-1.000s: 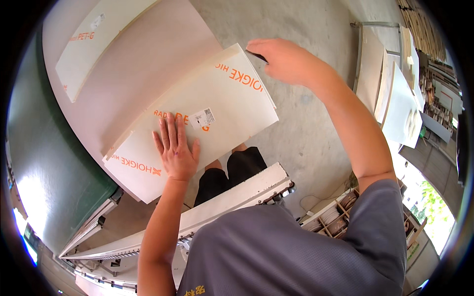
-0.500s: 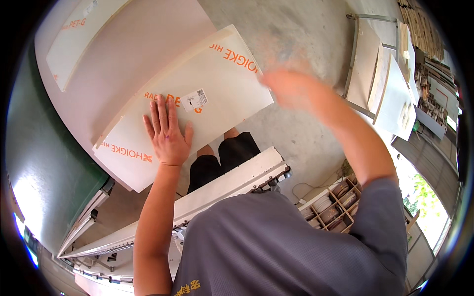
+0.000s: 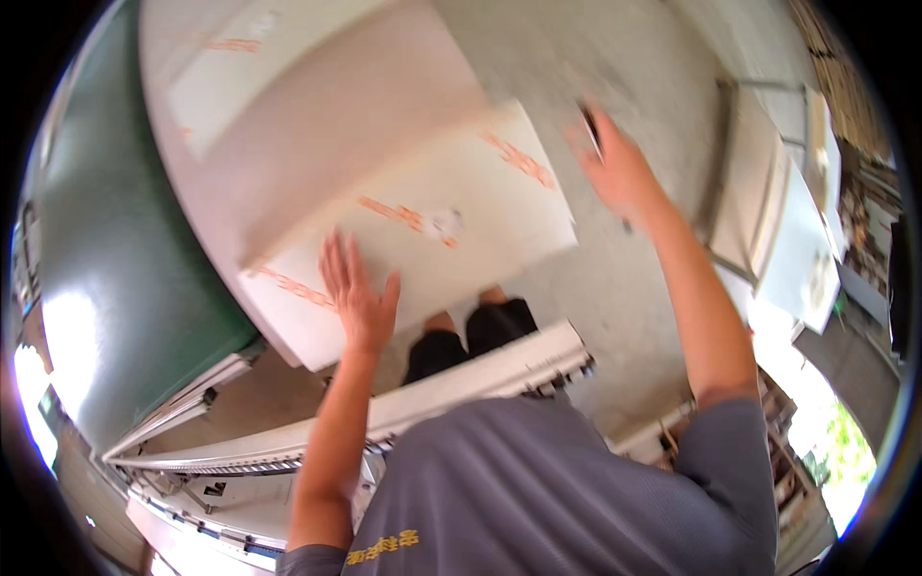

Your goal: The person uses a utility knife to cut large white plastic sheets labeled 'HOIGKE' on a green workbench. They repeatedly align the sheets, score the material with the knife, and separate the cut pieces, stacking them on the table.

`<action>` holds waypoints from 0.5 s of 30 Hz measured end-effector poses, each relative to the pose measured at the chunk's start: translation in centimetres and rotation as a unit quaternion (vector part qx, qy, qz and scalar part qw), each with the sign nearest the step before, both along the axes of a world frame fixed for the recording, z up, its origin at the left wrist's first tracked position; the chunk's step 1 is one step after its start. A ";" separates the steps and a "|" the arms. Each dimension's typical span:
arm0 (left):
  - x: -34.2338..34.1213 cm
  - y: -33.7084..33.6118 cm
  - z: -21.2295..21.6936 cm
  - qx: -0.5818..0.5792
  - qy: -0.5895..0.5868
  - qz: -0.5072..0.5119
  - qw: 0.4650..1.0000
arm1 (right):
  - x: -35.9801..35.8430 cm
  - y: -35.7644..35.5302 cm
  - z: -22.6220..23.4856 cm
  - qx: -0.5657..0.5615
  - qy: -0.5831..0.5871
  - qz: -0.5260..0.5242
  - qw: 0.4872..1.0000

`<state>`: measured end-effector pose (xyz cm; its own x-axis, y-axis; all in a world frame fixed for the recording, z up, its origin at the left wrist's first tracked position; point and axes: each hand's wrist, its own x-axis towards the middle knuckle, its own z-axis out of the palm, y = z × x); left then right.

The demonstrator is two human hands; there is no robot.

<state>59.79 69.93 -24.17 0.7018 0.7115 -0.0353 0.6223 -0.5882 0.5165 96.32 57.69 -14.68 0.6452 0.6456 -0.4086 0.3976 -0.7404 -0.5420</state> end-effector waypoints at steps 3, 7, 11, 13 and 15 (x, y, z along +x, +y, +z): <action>-8.9 1.1 -0.9 0.021 0.050 0.265 0.963 | -3.2 -9.0 -6.3 0.067 0.045 0.032 0.996; -16.7 2.3 -1.3 -0.165 -0.026 0.415 0.894 | -9.3 -7.9 -6.0 0.064 0.096 -0.043 0.992; -19.2 4.3 -1.8 -0.113 -0.068 0.437 0.890 | -12.7 -5.6 -5.0 0.076 0.146 -0.080 0.983; -20.8 6.3 -1.7 -0.090 -0.039 0.437 0.894 | -13.6 -5.4 -6.2 0.097 0.150 -0.099 0.979; -20.2 8.2 -0.4 -0.069 -0.083 0.462 0.880 | -13.4 -5.1 -7.1 0.125 0.184 -0.162 0.961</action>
<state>39.61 78.10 -24.58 -0.1704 0.9782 -0.1184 0.7117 0.2053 0.6718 82.92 52.60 -21.78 0.6711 0.5421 -0.5057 -0.0844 -0.6218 -0.7786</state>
